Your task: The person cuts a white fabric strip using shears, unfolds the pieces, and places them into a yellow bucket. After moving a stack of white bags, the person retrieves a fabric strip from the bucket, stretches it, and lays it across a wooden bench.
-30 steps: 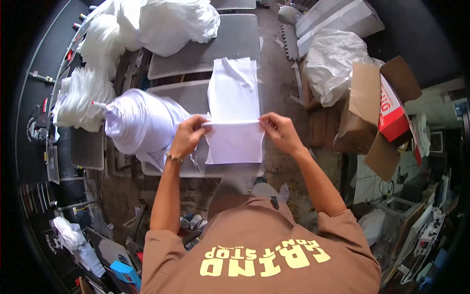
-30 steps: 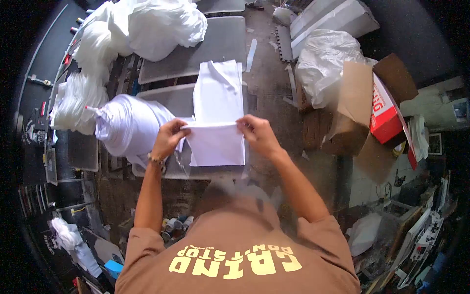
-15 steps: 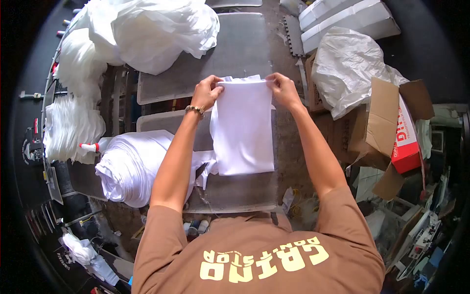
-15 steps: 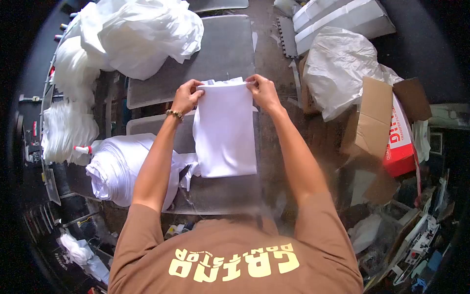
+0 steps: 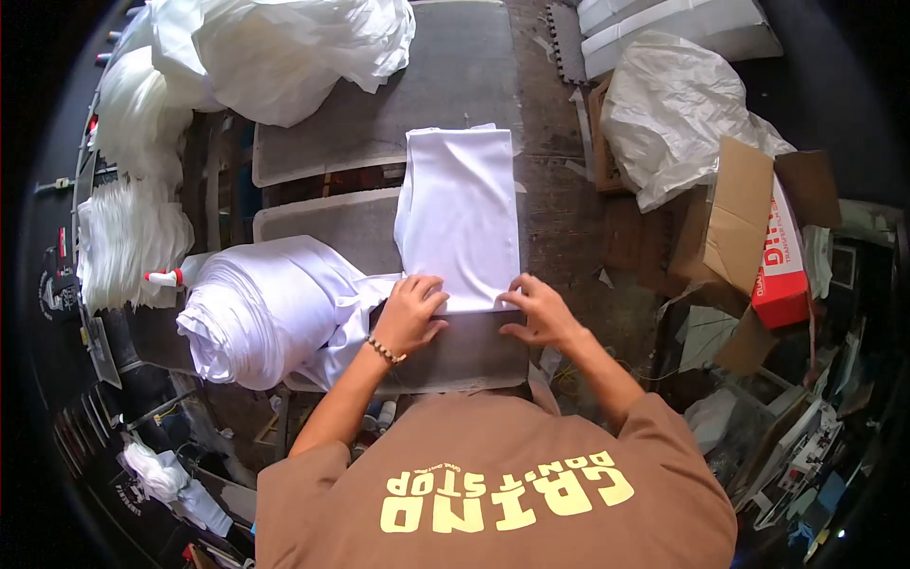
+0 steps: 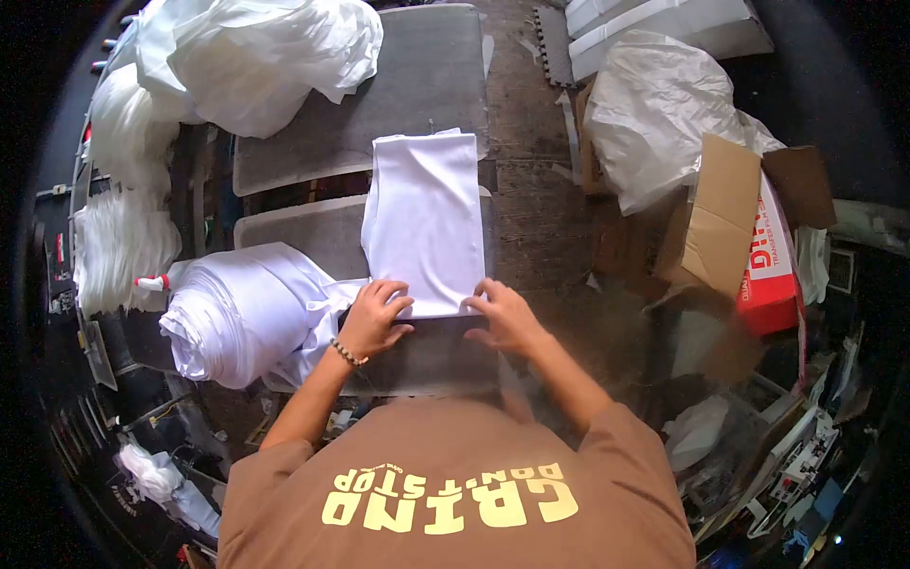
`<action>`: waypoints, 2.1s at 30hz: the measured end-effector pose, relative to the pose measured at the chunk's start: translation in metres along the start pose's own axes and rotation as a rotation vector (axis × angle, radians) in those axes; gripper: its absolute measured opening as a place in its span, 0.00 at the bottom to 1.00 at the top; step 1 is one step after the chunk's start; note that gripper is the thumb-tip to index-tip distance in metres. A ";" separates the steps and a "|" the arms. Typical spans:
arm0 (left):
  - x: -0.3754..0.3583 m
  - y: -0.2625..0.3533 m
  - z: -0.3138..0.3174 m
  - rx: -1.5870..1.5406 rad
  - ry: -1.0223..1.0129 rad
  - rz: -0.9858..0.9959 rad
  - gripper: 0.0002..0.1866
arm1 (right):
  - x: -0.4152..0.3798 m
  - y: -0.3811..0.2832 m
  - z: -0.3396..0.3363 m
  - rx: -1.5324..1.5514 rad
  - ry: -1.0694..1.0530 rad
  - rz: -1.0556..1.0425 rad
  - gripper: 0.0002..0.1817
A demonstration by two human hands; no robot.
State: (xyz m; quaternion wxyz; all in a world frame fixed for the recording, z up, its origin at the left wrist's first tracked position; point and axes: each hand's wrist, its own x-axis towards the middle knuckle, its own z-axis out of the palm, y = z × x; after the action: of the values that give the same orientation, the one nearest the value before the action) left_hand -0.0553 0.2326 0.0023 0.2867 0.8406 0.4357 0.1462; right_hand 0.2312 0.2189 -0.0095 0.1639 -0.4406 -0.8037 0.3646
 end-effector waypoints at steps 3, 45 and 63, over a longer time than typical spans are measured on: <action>-0.012 -0.007 0.019 0.116 0.120 0.098 0.13 | -0.021 0.009 0.029 -0.031 0.114 0.036 0.19; -0.065 0.083 -0.075 0.167 0.396 0.195 0.04 | -0.052 -0.096 -0.065 0.031 0.383 -0.141 0.07; 0.012 -0.002 -0.014 -0.231 0.192 -0.321 0.10 | 0.024 0.006 -0.021 0.130 0.350 0.221 0.10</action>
State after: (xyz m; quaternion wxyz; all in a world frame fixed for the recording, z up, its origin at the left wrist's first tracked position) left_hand -0.0562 0.2479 0.0120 0.3581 0.7041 0.5696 0.2271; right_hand 0.2334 0.2499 -0.0012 0.2879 -0.5710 -0.6848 0.3494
